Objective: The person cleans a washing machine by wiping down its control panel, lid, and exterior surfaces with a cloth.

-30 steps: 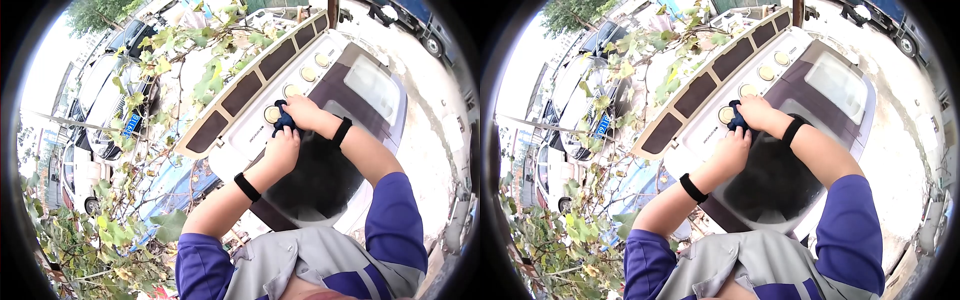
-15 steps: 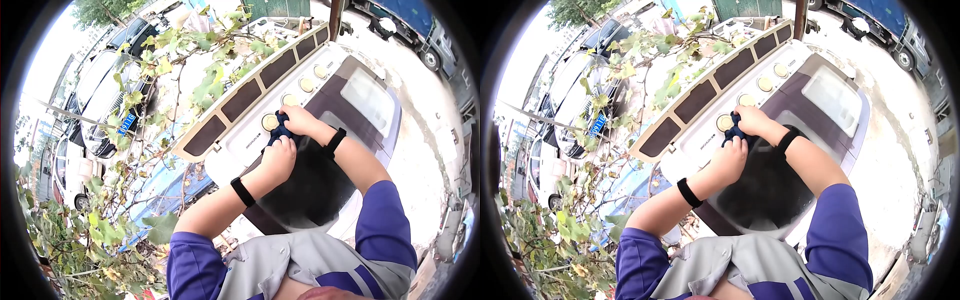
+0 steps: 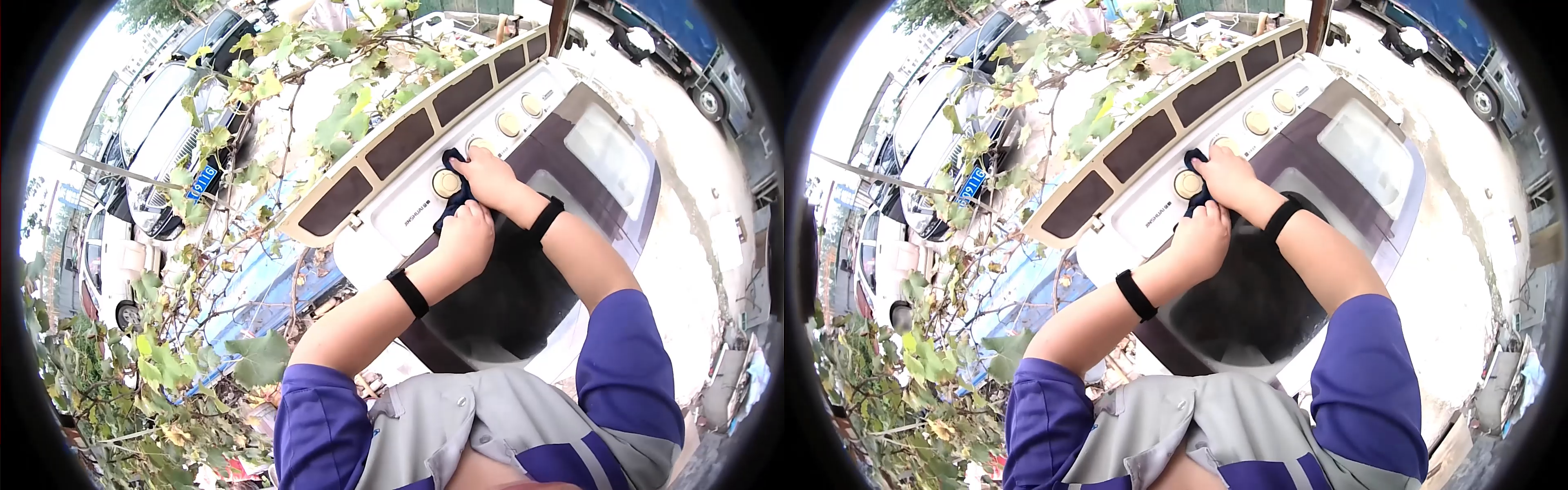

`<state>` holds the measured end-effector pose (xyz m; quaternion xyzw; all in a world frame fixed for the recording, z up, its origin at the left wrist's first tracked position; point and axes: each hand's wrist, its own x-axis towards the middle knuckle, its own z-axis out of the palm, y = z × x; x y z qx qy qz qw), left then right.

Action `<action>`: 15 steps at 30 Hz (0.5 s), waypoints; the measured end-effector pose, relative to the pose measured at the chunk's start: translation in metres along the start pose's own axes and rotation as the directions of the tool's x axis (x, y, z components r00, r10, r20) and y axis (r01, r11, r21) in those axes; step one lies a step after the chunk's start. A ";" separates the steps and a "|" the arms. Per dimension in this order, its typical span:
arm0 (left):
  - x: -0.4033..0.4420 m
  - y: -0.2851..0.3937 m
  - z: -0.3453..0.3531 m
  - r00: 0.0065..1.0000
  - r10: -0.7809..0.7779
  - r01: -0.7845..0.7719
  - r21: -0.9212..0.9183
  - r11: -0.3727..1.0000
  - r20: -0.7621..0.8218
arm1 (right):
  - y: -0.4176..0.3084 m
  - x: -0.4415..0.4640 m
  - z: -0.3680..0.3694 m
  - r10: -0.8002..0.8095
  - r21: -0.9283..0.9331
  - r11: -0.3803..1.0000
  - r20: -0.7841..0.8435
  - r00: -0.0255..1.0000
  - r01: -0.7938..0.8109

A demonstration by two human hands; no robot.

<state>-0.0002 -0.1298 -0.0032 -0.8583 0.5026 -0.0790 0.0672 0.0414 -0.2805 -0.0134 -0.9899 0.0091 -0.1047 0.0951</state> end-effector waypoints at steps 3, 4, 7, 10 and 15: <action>-0.006 0.005 0.006 1.000 0.002 -0.002 -0.015 1.000 -0.027 | -0.006 -0.007 0.003 0.055 -0.128 0.991 0.051 0.997 -0.048; -0.007 0.008 0.009 1.000 -0.006 0.005 -0.019 1.000 -0.029 | -0.009 -0.008 0.002 0.115 -0.163 0.982 0.088 0.989 -0.100; -0.019 0.011 0.009 0.996 -0.009 0.008 -0.010 1.000 -0.089 | -0.005 -0.013 -0.001 0.094 -0.155 0.986 0.201 0.975 -0.063; -0.035 0.004 -0.001 0.999 -0.005 0.002 -0.087 0.996 -0.034 | -0.017 -0.017 -0.017 0.011 -0.156 0.987 0.336 0.942 0.044; -0.076 -0.018 -0.008 0.999 0.026 -0.022 -0.148 0.989 0.019 | -0.045 -0.022 -0.021 -0.008 -0.192 0.978 0.374 0.928 0.086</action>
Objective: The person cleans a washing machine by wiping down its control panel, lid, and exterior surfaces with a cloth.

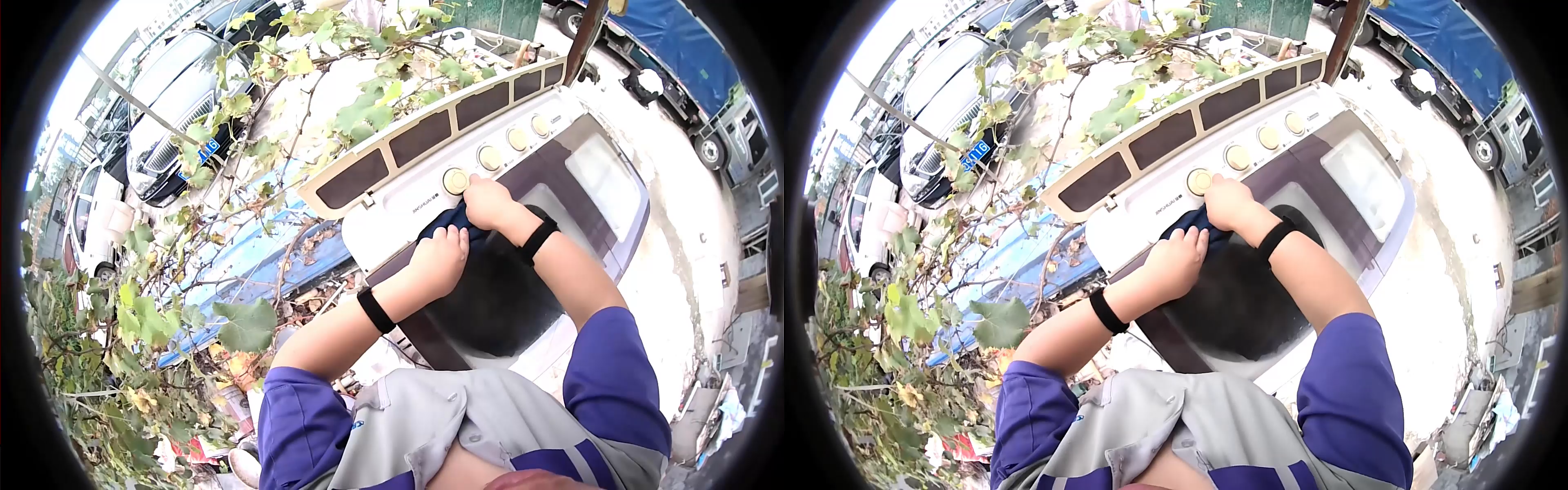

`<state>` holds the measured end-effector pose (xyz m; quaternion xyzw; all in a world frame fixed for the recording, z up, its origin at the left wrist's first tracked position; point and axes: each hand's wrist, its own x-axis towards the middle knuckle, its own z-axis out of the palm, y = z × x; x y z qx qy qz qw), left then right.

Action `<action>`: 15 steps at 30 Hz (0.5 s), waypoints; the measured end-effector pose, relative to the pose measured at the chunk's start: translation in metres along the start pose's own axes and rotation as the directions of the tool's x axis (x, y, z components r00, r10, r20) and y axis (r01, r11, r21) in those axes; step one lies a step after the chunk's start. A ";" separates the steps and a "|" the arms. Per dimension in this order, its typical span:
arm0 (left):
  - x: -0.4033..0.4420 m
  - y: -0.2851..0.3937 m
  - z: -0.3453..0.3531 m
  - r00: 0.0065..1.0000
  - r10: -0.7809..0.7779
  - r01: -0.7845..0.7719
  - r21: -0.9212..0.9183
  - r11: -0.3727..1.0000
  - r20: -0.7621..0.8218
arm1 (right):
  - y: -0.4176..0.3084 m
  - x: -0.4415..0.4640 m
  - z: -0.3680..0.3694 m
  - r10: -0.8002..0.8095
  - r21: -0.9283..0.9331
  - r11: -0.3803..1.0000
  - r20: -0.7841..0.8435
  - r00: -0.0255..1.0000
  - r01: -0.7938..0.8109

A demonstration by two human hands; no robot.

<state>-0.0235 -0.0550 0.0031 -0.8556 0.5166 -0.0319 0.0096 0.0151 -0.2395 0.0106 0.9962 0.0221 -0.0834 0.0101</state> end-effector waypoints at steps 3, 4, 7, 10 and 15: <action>-0.018 -0.012 -0.006 0.999 0.002 -0.001 -0.019 1.000 0.039 | -0.020 -0.002 0.001 -0.069 0.119 0.990 -0.014 0.998 0.070; -0.024 -0.016 -0.005 1.000 0.012 -0.012 -0.004 1.000 0.010 | -0.028 0.000 0.006 -0.111 0.157 0.981 -0.018 0.994 0.112; -0.027 -0.029 -0.011 0.999 0.035 -0.038 -0.091 0.995 -0.034 | -0.014 -0.009 0.009 -0.203 0.374 0.899 -0.104 0.974 0.228; -0.010 -0.027 -0.015 0.996 0.071 -0.073 -0.039 0.997 -0.045 | -0.001 -0.019 -0.011 0.015 0.303 0.953 -0.123 0.992 0.024; 0.064 -0.010 0.001 0.997 0.000 0.017 -0.231 0.973 0.075 | 0.033 0.013 -0.007 0.199 0.073 0.980 -0.193 0.961 -0.188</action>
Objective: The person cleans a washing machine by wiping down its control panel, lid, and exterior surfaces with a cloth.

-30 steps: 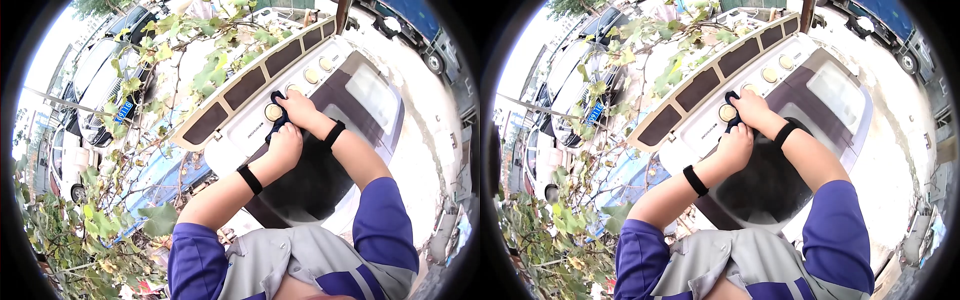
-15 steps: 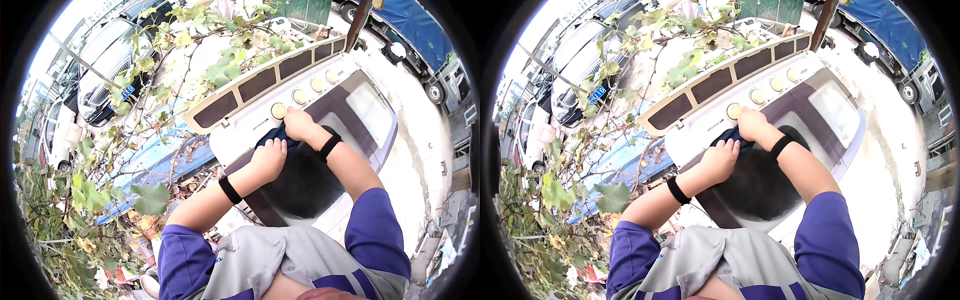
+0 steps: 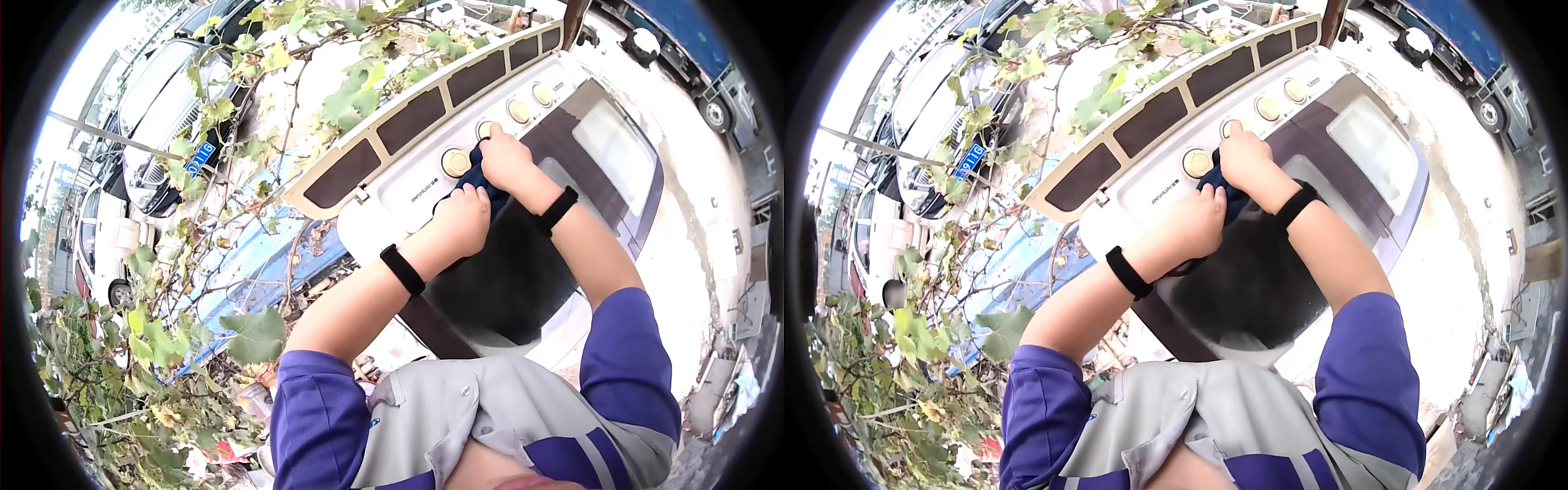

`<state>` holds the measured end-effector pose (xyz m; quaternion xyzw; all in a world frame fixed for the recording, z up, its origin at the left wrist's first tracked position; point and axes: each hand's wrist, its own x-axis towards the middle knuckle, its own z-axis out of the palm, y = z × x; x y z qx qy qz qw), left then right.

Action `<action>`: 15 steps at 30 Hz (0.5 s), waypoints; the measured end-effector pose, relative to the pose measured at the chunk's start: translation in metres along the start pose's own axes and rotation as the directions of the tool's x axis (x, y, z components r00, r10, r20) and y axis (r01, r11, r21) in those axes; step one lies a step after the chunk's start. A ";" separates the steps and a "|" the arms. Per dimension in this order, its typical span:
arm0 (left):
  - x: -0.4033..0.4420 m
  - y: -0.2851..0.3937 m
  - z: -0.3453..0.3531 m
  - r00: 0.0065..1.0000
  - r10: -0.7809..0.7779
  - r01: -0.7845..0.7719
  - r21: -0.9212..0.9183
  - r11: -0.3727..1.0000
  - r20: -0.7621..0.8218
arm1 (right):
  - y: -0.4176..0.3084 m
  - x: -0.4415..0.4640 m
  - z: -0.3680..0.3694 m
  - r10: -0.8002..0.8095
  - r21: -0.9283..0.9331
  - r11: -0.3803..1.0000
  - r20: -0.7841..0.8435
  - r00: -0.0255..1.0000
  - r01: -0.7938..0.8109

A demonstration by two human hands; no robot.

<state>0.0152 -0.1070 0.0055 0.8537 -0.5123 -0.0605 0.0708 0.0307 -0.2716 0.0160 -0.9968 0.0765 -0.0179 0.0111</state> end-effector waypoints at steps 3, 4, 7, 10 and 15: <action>0.014 -0.001 -0.011 0.988 -0.078 0.091 -0.102 0.991 0.132 | 0.011 0.004 0.018 -0.112 0.025 0.994 0.044 0.993 0.110; 0.010 -0.006 -0.013 0.987 -0.080 0.099 -0.139 0.985 0.137 | 0.012 -0.001 0.018 -0.145 0.012 0.989 0.066 0.987 0.144; -0.002 -0.027 -0.014 0.986 -0.052 0.089 -0.238 0.967 0.155 | 0.011 -0.014 0.019 -0.196 0.059 0.979 0.037 0.980 0.193; -0.017 -0.046 -0.033 0.973 -0.021 0.097 -0.327 0.940 0.228 | -0.009 -0.025 0.014 -0.212 0.112 0.972 0.035 0.977 0.207; -0.062 -0.074 -0.049 0.955 0.024 0.099 -0.391 0.915 0.297 | -0.060 -0.048 -0.007 -0.258 0.183 0.957 0.179 0.949 0.226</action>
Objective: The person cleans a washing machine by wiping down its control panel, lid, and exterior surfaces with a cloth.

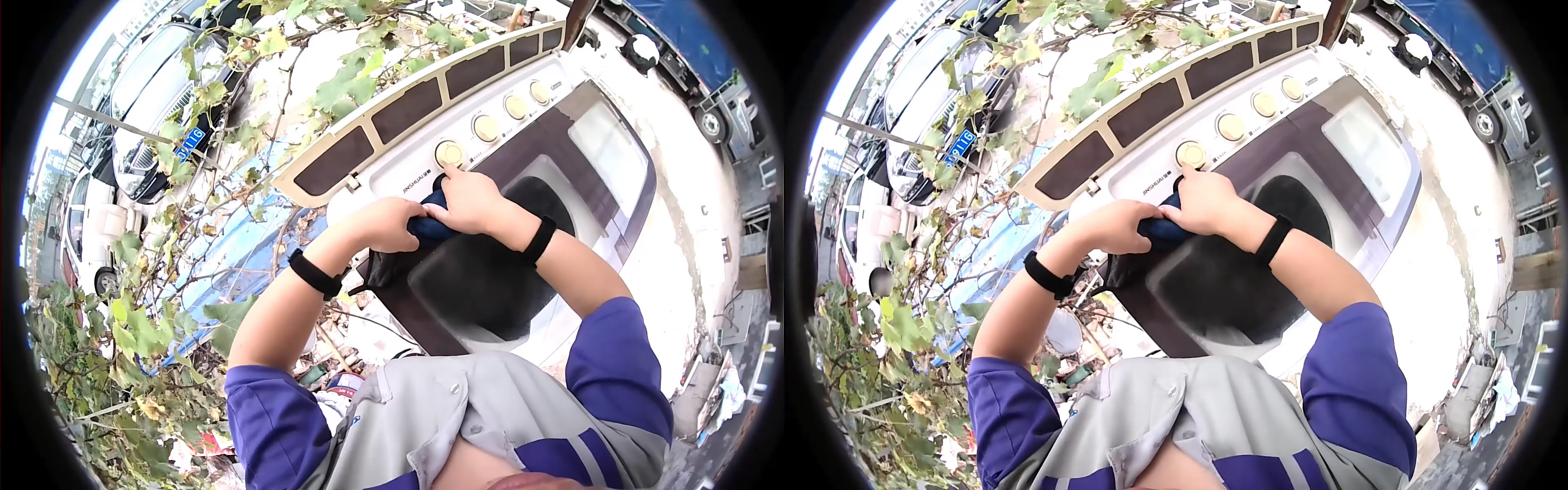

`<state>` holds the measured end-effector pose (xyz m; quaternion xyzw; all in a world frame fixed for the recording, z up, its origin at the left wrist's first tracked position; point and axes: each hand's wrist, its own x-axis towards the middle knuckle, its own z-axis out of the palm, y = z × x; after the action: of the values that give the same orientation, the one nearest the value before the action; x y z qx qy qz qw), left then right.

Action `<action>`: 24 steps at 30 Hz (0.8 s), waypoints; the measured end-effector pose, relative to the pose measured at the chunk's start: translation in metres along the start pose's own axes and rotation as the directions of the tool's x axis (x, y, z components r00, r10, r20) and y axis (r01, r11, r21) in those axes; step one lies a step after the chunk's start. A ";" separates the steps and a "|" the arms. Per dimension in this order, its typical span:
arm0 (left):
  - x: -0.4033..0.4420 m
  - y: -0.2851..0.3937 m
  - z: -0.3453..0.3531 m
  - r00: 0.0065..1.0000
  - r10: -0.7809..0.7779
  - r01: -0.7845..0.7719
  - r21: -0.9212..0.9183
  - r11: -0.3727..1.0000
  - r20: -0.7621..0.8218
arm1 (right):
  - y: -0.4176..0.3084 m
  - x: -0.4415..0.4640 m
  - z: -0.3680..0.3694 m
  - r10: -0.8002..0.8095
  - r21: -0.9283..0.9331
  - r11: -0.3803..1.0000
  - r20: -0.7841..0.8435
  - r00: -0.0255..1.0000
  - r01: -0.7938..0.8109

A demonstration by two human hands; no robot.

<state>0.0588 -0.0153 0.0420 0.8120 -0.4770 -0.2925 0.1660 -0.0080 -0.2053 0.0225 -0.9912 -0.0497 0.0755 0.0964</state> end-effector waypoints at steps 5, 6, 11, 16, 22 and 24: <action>-0.005 0.001 0.005 0.999 -0.049 0.049 0.016 0.999 0.024 | 0.016 -0.009 0.018 -0.217 0.217 0.945 -0.146 0.965 0.246; 0.000 0.006 0.001 0.997 -0.074 0.073 0.015 0.997 0.033 | 0.024 -0.009 0.018 -0.221 0.180 0.954 -0.123 0.968 0.240; 0.040 0.029 -0.003 0.987 -0.143 0.137 0.085 0.987 0.071 | 0.051 -0.001 0.004 -0.203 -0.029 0.979 -0.101 0.974 0.201; 0.065 0.045 0.012 0.997 -0.081 0.080 0.083 0.993 0.005 | 0.085 -0.012 0.008 -0.148 -0.086 0.987 -0.180 0.973 0.134; 0.107 0.067 0.027 0.984 -0.058 0.079 0.118 0.990 -0.169 | 0.133 0.005 -0.003 -0.040 -0.244 0.969 -0.269 0.962 -0.028; 0.132 0.064 0.029 0.976 -0.059 0.089 0.135 0.987 -0.212 | 0.145 0.013 -0.004 0.109 -0.275 0.946 -0.237 0.965 -0.174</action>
<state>0.0461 -0.1612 0.0127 0.8651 -0.4462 -0.1774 0.1450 0.0174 -0.3461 -0.0040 -0.9977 0.0224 -0.0352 -0.0525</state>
